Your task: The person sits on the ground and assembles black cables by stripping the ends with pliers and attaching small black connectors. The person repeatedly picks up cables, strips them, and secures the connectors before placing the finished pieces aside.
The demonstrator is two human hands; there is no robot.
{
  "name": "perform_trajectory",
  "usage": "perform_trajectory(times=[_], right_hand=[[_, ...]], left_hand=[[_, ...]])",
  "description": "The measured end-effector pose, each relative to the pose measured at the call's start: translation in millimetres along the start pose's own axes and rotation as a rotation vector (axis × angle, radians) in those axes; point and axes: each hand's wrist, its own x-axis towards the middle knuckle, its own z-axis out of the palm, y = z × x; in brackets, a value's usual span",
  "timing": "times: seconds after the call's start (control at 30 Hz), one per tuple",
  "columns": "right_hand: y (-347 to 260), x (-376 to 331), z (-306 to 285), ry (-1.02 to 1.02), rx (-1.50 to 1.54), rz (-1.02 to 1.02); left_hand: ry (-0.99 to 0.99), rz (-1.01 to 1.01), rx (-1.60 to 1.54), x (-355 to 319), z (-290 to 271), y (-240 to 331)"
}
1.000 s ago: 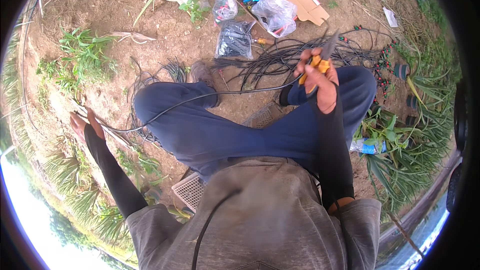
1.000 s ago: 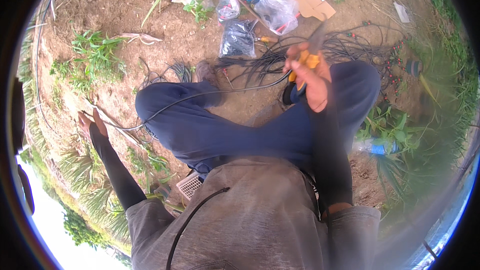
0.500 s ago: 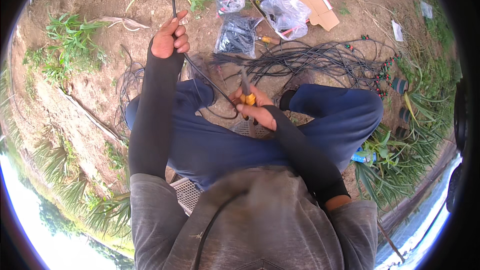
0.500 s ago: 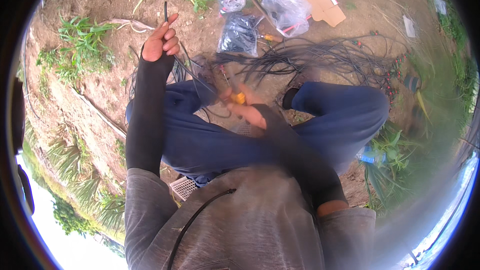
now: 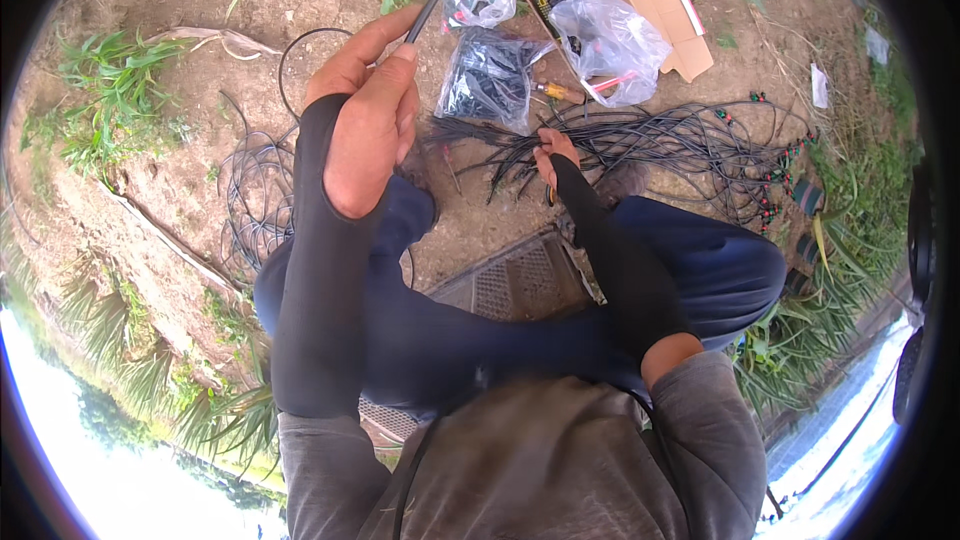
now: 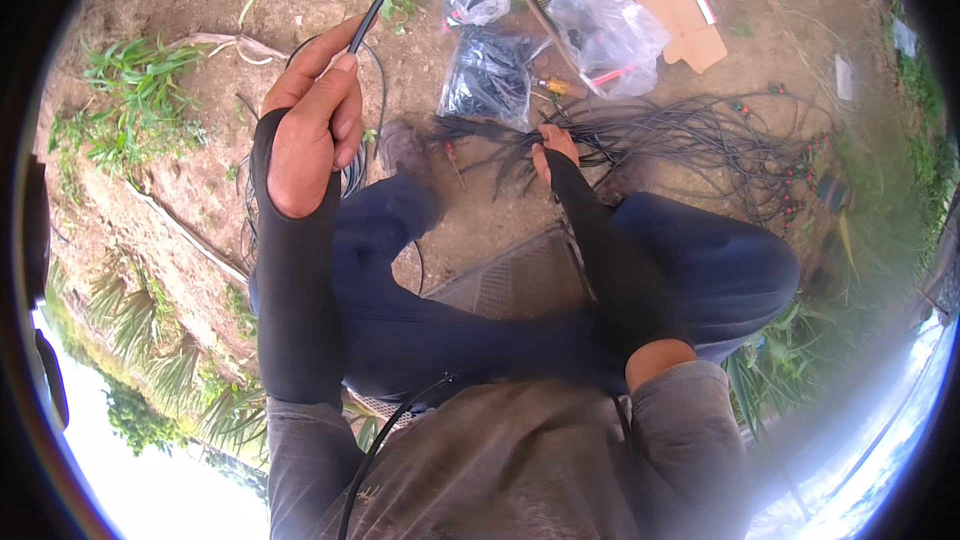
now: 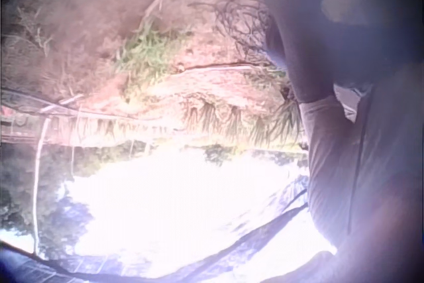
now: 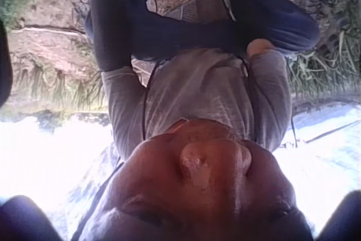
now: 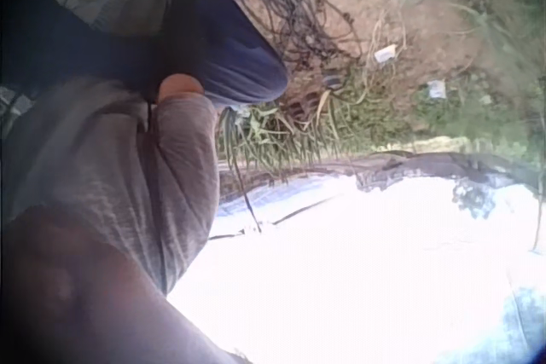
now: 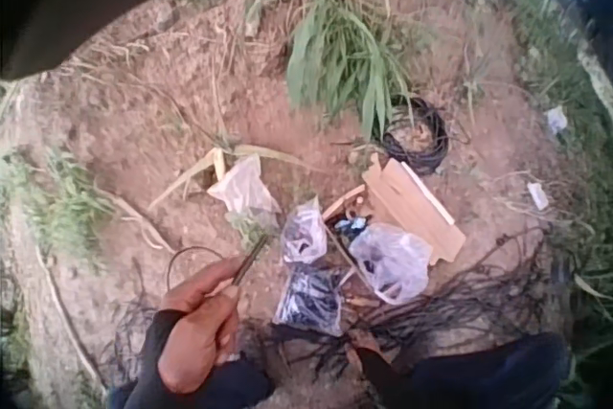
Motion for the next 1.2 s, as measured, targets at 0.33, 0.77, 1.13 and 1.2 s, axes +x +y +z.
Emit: perform_trajectory(times=[0.33, 0.77, 1.13, 1.2], right_hand=[[-28, 54, 29, -0.124, 0.729, 0.430], [-14, 37, 57, -0.137, 1.154, 0.334], [42, 79, 141, 0.322, 1.220, 0.242], [29, 77, 134, 0.389, 0.784, 0.287]], left_hand=[[-0.017, -0.070, -0.102, 14, 10, 8], [0.004, -0.034, -0.080, 14, 19, 5], [-0.018, -0.018, 0.040, 13, 15, 3], [-0.029, -0.027, 0.009, 13, 15, 3]])
